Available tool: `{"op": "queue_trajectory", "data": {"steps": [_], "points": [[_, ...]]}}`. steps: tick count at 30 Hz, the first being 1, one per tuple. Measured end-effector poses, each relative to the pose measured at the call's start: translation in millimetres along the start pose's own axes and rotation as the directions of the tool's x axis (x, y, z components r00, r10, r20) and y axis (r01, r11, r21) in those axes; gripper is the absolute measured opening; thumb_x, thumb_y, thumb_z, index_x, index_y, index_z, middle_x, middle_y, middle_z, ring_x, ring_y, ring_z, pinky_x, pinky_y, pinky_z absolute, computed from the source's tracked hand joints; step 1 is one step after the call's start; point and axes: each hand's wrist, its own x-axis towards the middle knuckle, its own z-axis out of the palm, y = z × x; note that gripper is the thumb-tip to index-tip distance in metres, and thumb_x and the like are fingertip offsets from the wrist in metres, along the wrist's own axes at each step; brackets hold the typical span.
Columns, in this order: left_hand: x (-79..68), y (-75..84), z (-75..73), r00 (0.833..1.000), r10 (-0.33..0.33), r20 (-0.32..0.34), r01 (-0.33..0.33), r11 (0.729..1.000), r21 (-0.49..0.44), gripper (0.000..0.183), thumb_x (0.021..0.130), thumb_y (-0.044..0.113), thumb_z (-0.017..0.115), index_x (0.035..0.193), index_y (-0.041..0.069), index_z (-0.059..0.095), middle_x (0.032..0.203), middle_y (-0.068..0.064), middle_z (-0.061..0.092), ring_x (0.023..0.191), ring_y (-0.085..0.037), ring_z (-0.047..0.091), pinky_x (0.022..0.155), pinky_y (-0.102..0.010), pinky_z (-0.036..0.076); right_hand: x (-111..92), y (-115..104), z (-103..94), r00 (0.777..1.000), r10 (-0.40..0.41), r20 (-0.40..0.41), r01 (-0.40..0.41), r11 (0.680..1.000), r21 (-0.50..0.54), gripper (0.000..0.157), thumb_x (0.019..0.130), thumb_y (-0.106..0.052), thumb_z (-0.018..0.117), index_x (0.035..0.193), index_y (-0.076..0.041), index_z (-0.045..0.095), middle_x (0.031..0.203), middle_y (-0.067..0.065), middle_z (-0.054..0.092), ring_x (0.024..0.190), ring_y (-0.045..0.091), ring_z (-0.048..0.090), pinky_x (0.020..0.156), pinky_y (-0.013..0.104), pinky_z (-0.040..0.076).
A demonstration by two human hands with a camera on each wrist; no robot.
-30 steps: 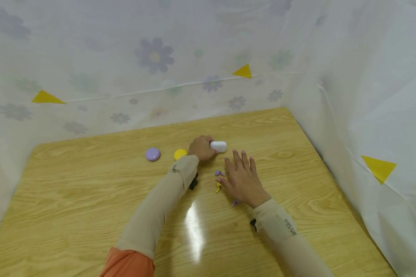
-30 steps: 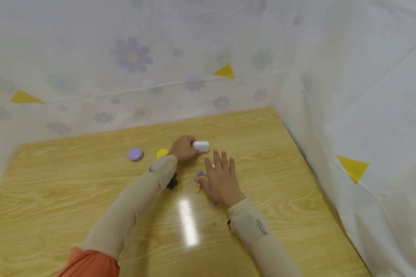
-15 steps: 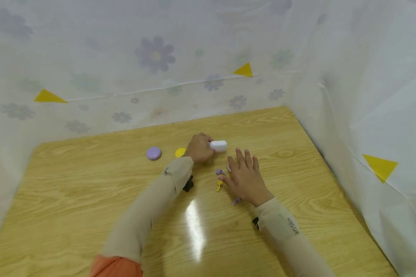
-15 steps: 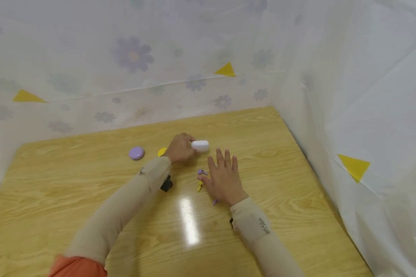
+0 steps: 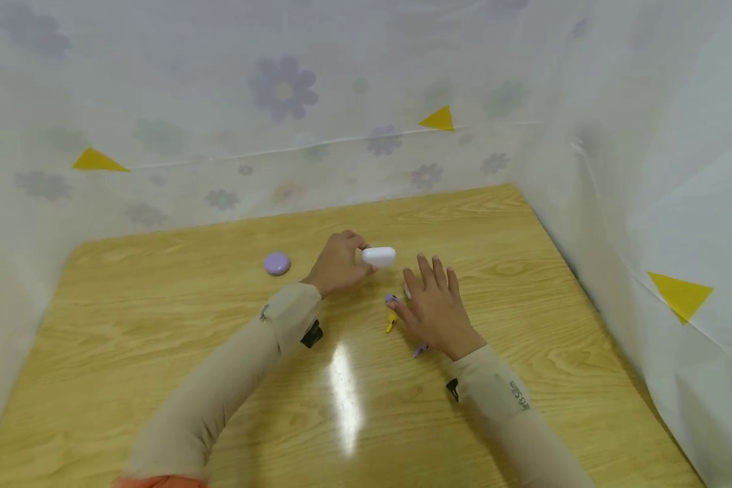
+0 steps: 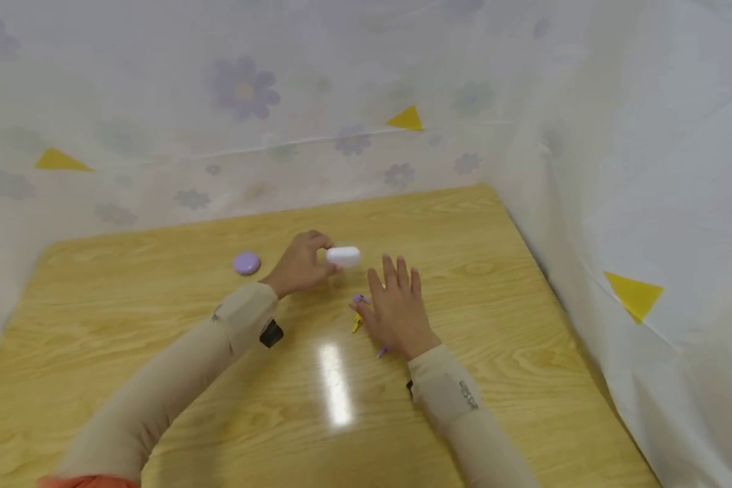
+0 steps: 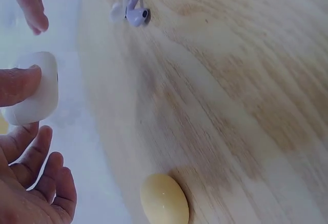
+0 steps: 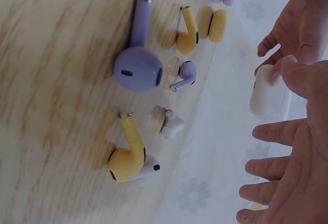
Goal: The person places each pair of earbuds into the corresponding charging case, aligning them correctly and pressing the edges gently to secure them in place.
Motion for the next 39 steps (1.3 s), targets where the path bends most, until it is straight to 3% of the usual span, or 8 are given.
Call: {"op": "queue_trajectory", "data": {"steps": [6,10,17,25,31,39], "points": [[-18.5,-3.0,-3.3,0.992,0.095,-0.086,-0.095,0.995,-0.002,0.031,0.078,0.026,0.077,0.098,0.006,0.066,0.116,-0.011,0.065,0.108,-0.03,0.058,0.096,-0.042,0.045,3.2,0.6,-4.1,1.0,0.0,-0.007,0.0,0.999,0.036,0.062,0.095,-0.049,0.049,0.137,-0.004,0.044,0.151,0.029,0.03,0.14,0.052,0.026,0.109,0.068,0.025],[-30.6,-3.9,-5.5,0.986,0.123,-0.112,-0.124,0.992,-0.003,0.029,0.076,0.025,0.078,0.095,0.006,0.066,0.113,-0.011,0.067,0.106,-0.03,0.059,0.096,-0.043,0.044,5.4,1.3,-6.5,1.0,-0.012,0.0,0.012,0.999,0.039,0.062,0.096,-0.05,0.048,0.138,-0.004,0.043,0.151,0.029,0.029,0.14,0.052,0.025,0.109,0.068,0.025],[-50.1,-4.1,-8.1,0.988,0.1,-0.121,-0.107,0.993,-0.049,0.028,0.074,0.022,0.079,0.093,0.008,0.065,0.112,-0.009,0.066,0.101,-0.03,0.058,0.088,-0.041,0.044,8.0,2.8,-8.3,0.994,-0.087,-0.058,0.091,0.994,0.067,0.059,0.096,-0.045,0.051,0.137,-0.003,0.045,0.151,0.027,0.031,0.14,0.05,0.027,0.109,0.065,0.029],[-71.4,-5.5,-7.7,0.986,0.096,-0.14,-0.106,0.992,-0.064,0.029,0.074,0.02,0.079,0.096,0.006,0.065,0.111,-0.009,0.066,0.105,-0.029,0.057,0.094,-0.042,0.044,11.9,1.9,-12.5,0.98,-0.169,-0.105,0.182,0.975,0.13,0.058,0.095,-0.04,0.055,0.137,-0.002,0.045,0.151,0.024,0.032,0.141,0.047,0.027,0.108,0.065,0.03],[-88.7,-9.4,-4.7,0.986,0.068,-0.155,-0.084,0.991,-0.1,0.031,0.075,0.019,0.079,0.099,0.004,0.066,0.115,-0.011,0.066,0.109,-0.031,0.057,0.098,-0.045,0.044,14.1,-1.1,-13.1,0.952,-0.258,-0.163,0.285,0.943,0.174,0.054,0.094,-0.036,0.058,0.134,-0.001,0.049,0.148,0.024,0.037,0.138,0.046,0.033,0.107,0.063,0.033],[-100.6,-17.2,7.2,0.978,0.056,-0.2,-0.089,0.983,-0.161,0.03,0.072,0.016,0.082,0.096,0.004,0.067,0.113,-0.009,0.066,0.109,-0.029,0.058,0.099,-0.045,0.044,16.3,-10.0,-9.0,0.887,-0.393,-0.244,0.436,0.886,0.155,0.049,0.097,-0.042,0.05,0.126,-0.003,0.055,0.144,0.024,0.043,0.132,0.045,0.041,0.102,0.062,0.039]]}}
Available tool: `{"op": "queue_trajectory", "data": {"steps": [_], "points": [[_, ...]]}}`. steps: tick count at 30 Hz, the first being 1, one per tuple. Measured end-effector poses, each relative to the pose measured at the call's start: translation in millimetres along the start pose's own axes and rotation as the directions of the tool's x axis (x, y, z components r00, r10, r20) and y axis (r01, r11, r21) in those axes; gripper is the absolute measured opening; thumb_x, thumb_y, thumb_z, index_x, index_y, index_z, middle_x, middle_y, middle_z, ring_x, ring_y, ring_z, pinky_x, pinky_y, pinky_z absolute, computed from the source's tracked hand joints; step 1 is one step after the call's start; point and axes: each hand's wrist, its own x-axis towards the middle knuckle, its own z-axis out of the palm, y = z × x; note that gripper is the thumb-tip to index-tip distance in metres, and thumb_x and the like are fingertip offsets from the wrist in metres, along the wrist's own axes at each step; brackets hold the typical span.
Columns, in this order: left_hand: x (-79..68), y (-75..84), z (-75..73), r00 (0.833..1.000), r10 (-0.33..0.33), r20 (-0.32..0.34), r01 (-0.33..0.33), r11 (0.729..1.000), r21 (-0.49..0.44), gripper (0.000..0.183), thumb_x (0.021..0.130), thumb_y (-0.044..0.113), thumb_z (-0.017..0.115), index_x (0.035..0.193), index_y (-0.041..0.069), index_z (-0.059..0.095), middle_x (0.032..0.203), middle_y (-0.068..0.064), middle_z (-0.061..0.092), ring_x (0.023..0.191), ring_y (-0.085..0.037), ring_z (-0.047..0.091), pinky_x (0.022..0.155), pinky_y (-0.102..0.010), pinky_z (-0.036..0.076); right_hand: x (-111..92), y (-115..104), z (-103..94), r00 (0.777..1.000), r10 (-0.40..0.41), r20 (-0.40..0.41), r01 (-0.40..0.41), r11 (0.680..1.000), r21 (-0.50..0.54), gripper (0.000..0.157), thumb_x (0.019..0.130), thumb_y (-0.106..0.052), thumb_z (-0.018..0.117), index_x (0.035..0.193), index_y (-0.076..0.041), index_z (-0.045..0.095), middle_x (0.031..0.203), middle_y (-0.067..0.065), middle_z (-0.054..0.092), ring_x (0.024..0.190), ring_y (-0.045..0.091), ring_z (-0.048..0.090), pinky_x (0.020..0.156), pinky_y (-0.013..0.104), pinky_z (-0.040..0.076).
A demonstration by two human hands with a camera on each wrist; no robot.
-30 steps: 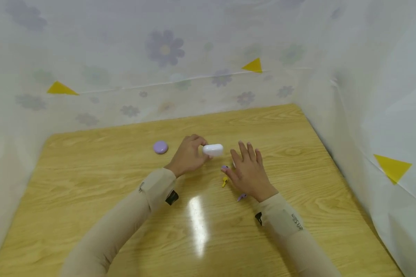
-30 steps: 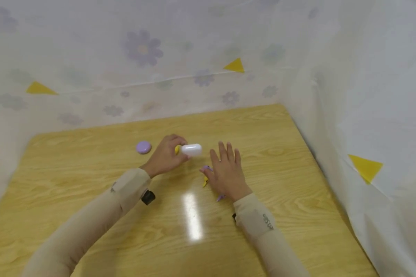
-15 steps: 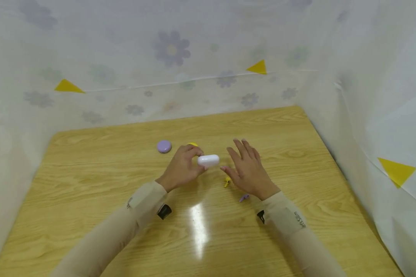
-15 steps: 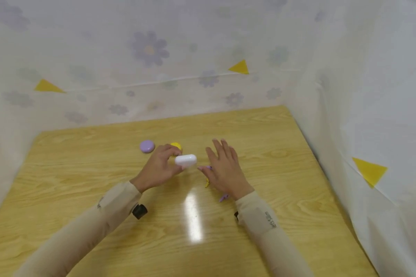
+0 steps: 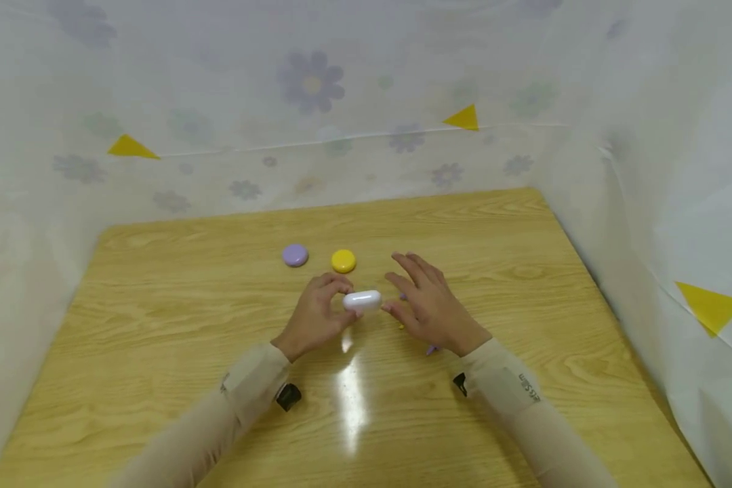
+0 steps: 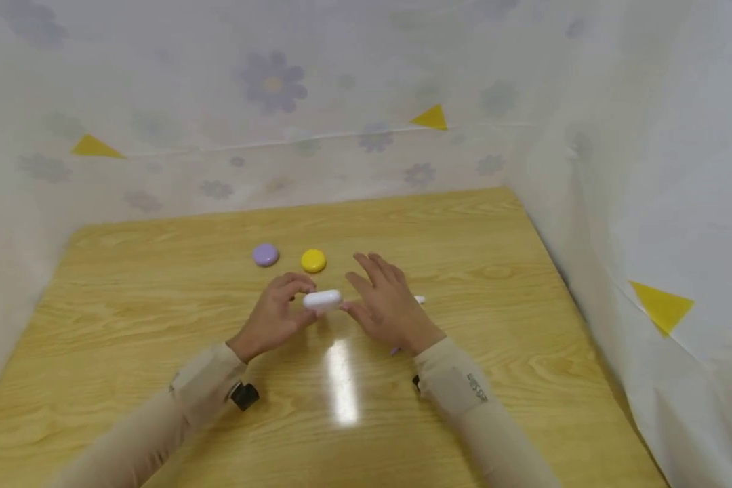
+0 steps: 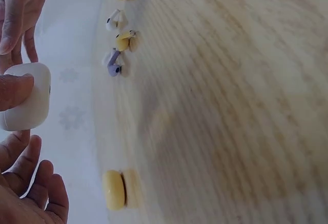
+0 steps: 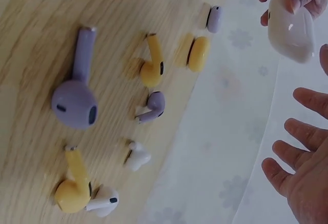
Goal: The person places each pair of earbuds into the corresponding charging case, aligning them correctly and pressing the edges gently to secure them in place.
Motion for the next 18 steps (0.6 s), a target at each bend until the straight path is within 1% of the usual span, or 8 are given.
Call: {"op": "queue_trajectory", "data": {"steps": [4,7,9,13,18], "points": [[-4.2,-1.9,3.5,1.0,-0.012,-0.016,0.012,1.0,-0.023,0.029,0.071,0.016,0.082,0.094,0.004,0.067,0.113,-0.008,0.066,0.109,-0.029,0.057,0.099,-0.046,0.044,3.6,-5.6,1.4,0.999,-0.039,0.004,0.039,0.999,-0.003,0.043,0.095,-0.036,0.057,0.124,-0.004,0.057,0.142,0.022,0.045,0.13,0.043,0.045,0.101,0.06,0.041],[-6.2,-1.5,4.9,1.0,-0.021,-0.015,0.02,0.999,-0.037,0.029,0.071,0.015,0.082,0.093,0.004,0.067,0.113,-0.008,0.065,0.109,-0.028,0.057,0.099,-0.046,0.044,6.4,-9.3,1.3,0.999,-0.051,0.019,0.051,0.999,-0.006,0.04,0.093,-0.031,0.061,0.122,-0.005,0.057,0.142,0.021,0.046,0.13,0.041,0.046,0.1,0.059,0.043],[-6.7,-0.7,5.9,1.0,-0.013,-0.016,0.013,0.999,-0.046,0.029,0.071,0.014,0.082,0.093,0.004,0.067,0.112,-0.008,0.066,0.109,-0.029,0.057,0.098,-0.045,0.044,7.7,-11.4,1.5,0.998,-0.055,0.028,0.055,0.998,-0.01,0.038,0.092,-0.029,0.062,0.121,-0.006,0.057,0.141,0.021,0.047,0.129,0.041,0.047,0.099,0.058,0.043],[-7.3,1.2,7.9,1.0,0.002,-0.019,-0.003,0.998,-0.056,0.029,0.07,0.014,0.082,0.092,0.003,0.068,0.111,-0.009,0.066,0.108,-0.029,0.057,0.097,-0.045,0.044,8.6,-13.9,3.4,0.997,-0.057,0.05,0.058,0.998,-0.019,0.034,0.09,-0.027,0.064,0.117,-0.008,0.059,0.139,0.02,0.05,0.128,0.04,0.048,0.099,0.057,0.044],[-7.9,2.5,10.1,1.0,-0.005,-0.015,0.004,0.998,-0.056,0.028,0.072,0.016,0.082,0.093,0.003,0.068,0.111,-0.008,0.066,0.109,-0.029,0.057,0.097,-0.044,0.044,8.0,-15.0,7.4,0.996,-0.049,0.076,0.051,0.998,-0.027,0.029,0.091,-0.026,0.063,0.114,-0.009,0.061,0.137,0.018,0.052,0.128,0.039,0.048,0.099,0.058,0.044]]}}
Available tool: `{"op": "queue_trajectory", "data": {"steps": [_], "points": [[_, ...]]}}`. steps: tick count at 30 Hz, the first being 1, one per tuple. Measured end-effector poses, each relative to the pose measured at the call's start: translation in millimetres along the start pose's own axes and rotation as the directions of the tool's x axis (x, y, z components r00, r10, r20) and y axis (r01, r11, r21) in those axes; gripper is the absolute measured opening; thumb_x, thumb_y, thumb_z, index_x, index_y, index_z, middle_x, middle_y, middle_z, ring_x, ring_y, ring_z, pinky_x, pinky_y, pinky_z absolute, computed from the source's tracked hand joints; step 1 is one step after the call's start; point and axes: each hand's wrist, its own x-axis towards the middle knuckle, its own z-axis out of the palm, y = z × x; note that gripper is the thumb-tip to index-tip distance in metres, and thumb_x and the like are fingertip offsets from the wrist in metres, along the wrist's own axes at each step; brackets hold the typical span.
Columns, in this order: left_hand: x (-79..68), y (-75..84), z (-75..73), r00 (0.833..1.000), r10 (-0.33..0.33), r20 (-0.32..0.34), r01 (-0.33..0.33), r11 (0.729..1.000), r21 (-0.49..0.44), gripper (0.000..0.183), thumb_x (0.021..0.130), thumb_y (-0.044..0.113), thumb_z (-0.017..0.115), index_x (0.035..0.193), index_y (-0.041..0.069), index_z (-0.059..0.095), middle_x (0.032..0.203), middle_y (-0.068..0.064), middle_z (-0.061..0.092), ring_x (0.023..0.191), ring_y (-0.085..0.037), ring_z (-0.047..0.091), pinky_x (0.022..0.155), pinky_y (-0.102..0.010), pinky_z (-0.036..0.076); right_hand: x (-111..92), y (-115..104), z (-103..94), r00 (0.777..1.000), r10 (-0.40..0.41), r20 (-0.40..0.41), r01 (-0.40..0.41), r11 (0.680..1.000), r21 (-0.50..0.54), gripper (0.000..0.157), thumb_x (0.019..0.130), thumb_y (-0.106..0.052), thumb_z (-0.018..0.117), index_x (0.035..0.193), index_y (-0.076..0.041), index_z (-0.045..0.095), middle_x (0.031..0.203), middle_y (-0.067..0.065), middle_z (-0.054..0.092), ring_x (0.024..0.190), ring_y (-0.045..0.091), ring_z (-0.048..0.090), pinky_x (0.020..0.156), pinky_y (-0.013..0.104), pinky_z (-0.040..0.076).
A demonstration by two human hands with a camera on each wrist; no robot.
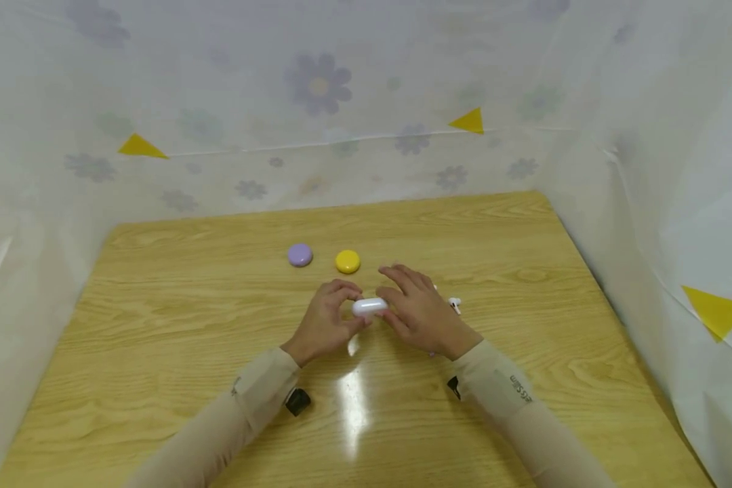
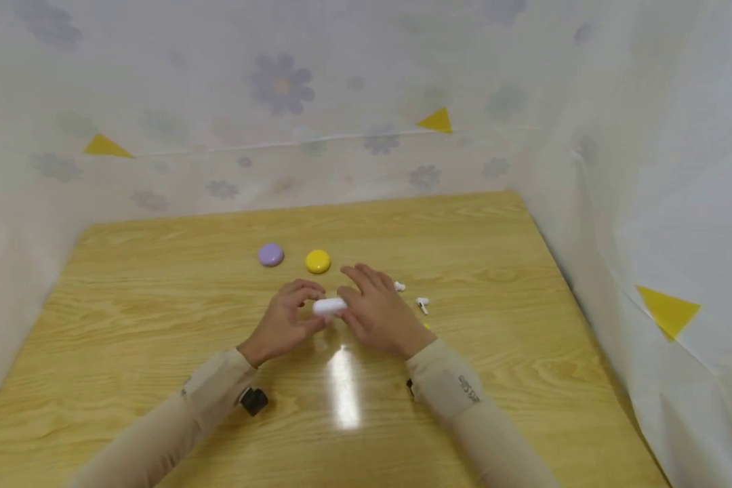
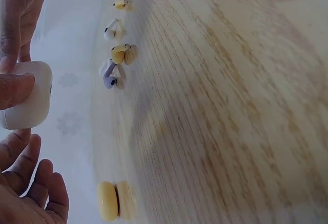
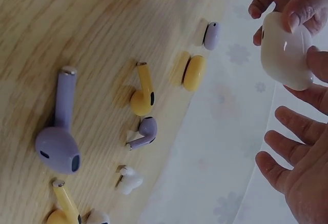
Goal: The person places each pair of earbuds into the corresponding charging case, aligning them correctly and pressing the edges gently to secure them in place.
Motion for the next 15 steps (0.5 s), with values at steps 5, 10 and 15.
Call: {"op": "queue_trajectory", "data": {"steps": [5,10,15], "points": [[0.4,1.5,1.7,1.0,0.001,0.004,-0.001,1.0,0.012,0.028,0.074,0.017,0.08,0.095,0.004,0.068,0.114,-0.007,0.065,0.111,-0.029,0.056,0.098,-0.045,0.044,-1.8,-0.1,2.8,1.0,0.007,0.008,-0.007,1.0,0.002,0.023,0.093,-0.024,0.061,0.11,-0.009,0.061,0.131,0.017,0.055,0.127,0.04,0.05,0.1,0.057,0.044],[1.8,3.2,1.5,1.0,-0.014,0.014,0.014,1.0,0.016,0.028,0.075,0.017,0.079,0.097,0.004,0.067,0.116,-0.006,0.064,0.113,-0.028,0.056,0.1,-0.045,0.044,-2.6,-0.4,3.6,1.0,-0.004,-0.005,0.004,1.0,-0.003,0.019,0.094,-0.022,0.058,0.107,-0.008,0.059,0.126,0.017,0.057,0.126,0.039,0.051,0.101,0.055,0.044],[4.1,4.1,1.6,1.0,-0.007,0.017,0.007,1.0,0.015,0.03,0.076,0.017,0.08,0.099,0.003,0.067,0.116,-0.007,0.064,0.112,-0.027,0.057,0.099,-0.044,0.044,-2.0,-0.3,3.2,1.0,-0.015,-0.027,0.015,1.0,-0.009,0.017,0.095,-0.019,0.057,0.104,-0.006,0.058,0.122,0.017,0.058,0.124,0.041,0.052,0.101,0.055,0.045]]}}
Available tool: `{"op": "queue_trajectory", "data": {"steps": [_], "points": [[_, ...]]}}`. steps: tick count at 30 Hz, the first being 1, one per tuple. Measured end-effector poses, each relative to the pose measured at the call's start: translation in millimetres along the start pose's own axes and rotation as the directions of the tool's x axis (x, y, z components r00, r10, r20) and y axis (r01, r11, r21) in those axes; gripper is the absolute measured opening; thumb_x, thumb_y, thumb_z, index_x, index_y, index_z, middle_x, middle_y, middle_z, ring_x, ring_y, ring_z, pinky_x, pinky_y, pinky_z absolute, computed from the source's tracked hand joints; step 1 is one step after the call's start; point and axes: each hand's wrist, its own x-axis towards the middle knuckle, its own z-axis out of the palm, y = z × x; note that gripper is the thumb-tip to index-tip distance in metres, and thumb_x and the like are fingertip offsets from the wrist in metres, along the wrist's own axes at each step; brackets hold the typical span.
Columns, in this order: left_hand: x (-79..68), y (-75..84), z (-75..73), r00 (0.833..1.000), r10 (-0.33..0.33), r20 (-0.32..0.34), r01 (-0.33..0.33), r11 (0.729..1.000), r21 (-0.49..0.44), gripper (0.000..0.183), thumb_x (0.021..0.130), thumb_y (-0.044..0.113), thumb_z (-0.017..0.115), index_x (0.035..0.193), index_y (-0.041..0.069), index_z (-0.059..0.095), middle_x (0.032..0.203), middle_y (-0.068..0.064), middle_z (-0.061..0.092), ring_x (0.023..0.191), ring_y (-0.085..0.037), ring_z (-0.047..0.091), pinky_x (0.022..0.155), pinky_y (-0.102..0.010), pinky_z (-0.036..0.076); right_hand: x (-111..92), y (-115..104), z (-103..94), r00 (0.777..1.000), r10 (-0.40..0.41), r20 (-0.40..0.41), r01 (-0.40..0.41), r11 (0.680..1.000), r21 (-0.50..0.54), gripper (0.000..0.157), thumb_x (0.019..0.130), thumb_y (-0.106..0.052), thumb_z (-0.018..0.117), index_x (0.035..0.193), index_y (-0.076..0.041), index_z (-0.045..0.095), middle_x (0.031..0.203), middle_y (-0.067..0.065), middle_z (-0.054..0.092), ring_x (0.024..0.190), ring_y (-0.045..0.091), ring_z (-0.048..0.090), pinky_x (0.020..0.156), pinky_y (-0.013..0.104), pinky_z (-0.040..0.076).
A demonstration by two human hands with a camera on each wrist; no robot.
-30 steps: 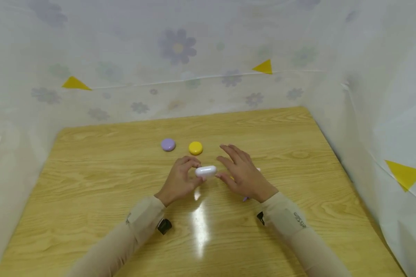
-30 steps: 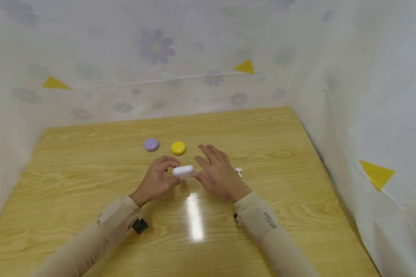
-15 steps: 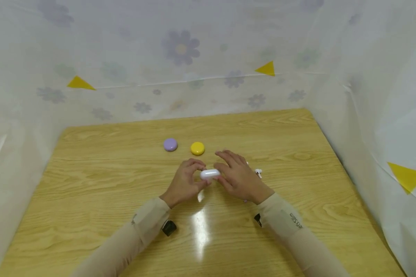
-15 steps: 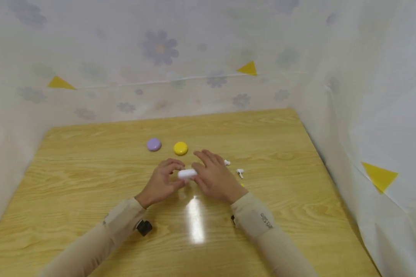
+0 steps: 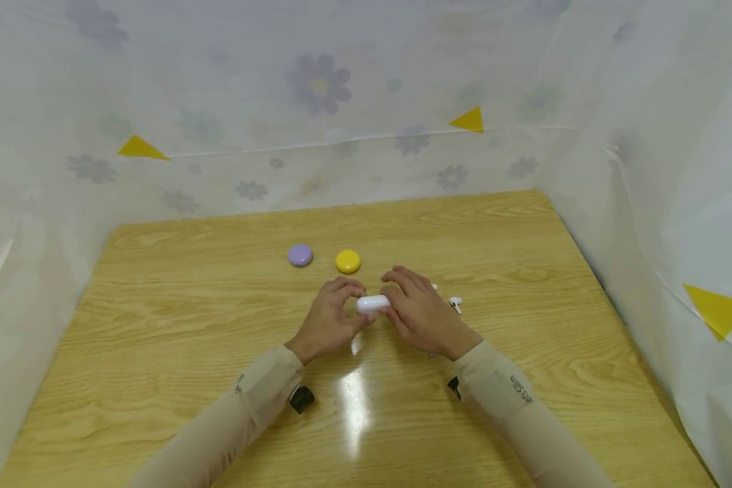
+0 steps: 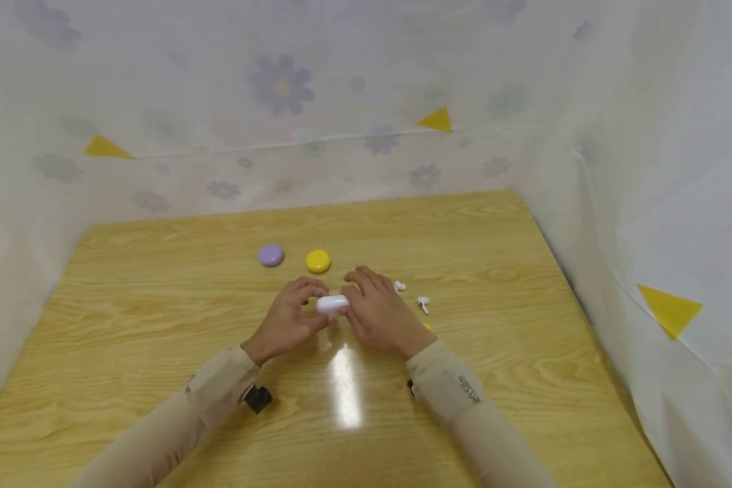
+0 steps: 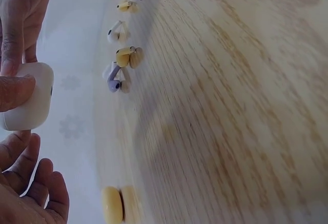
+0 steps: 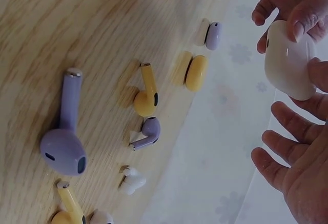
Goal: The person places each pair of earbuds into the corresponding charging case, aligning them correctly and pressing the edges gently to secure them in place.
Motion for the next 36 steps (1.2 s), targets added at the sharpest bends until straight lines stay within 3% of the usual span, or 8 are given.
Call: {"op": "queue_trajectory", "data": {"steps": [10,18,36], "points": [[1.5,0.7,2.2,1.0,-0.007,0.005,0.007,0.999,-0.034,0.03,0.077,0.017,0.079,0.1,0.001,0.067,0.114,-0.008,0.064,0.111,-0.028,0.055,0.097,-0.044,0.045,0.2,0.3,0.2,1.0,-0.008,0.008,0.008,1.0,-0.024,0.019,0.097,-0.019,0.054,0.104,-0.001,0.056,0.117,0.018,0.057,0.123,0.041,0.052,0.1,0.053,0.046],[2.1,2.6,2.0,1.0,-0.011,0.003,0.012,0.999,-0.046,0.027,0.076,0.015,0.079,0.098,0.003,0.067,0.113,-0.007,0.063,0.111,-0.026,0.054,0.096,-0.043,0.044,0.0,3.2,0.9,0.998,-0.031,-0.048,0.029,0.998,-0.052,0.045,0.104,-0.032,0.024,0.106,0.0,0.056,0.117,0.02,0.056,0.123,0.042,0.051,0.095,0.055,0.048],[4.7,9.4,0.8,1.0,-0.014,-0.008,0.013,0.996,-0.089,0.028,0.077,0.014,0.079,0.101,0.005,0.067,0.113,-0.007,0.062,0.111,-0.025,0.052,0.096,-0.044,0.043,7.9,6.1,-6.9,0.997,-0.003,-0.072,-0.001,0.998,-0.064,0.047,0.104,-0.032,0.023,0.1,-0.002,0.058,0.118,0.022,0.057,0.121,0.043,0.053,0.096,0.056,0.048]]}}
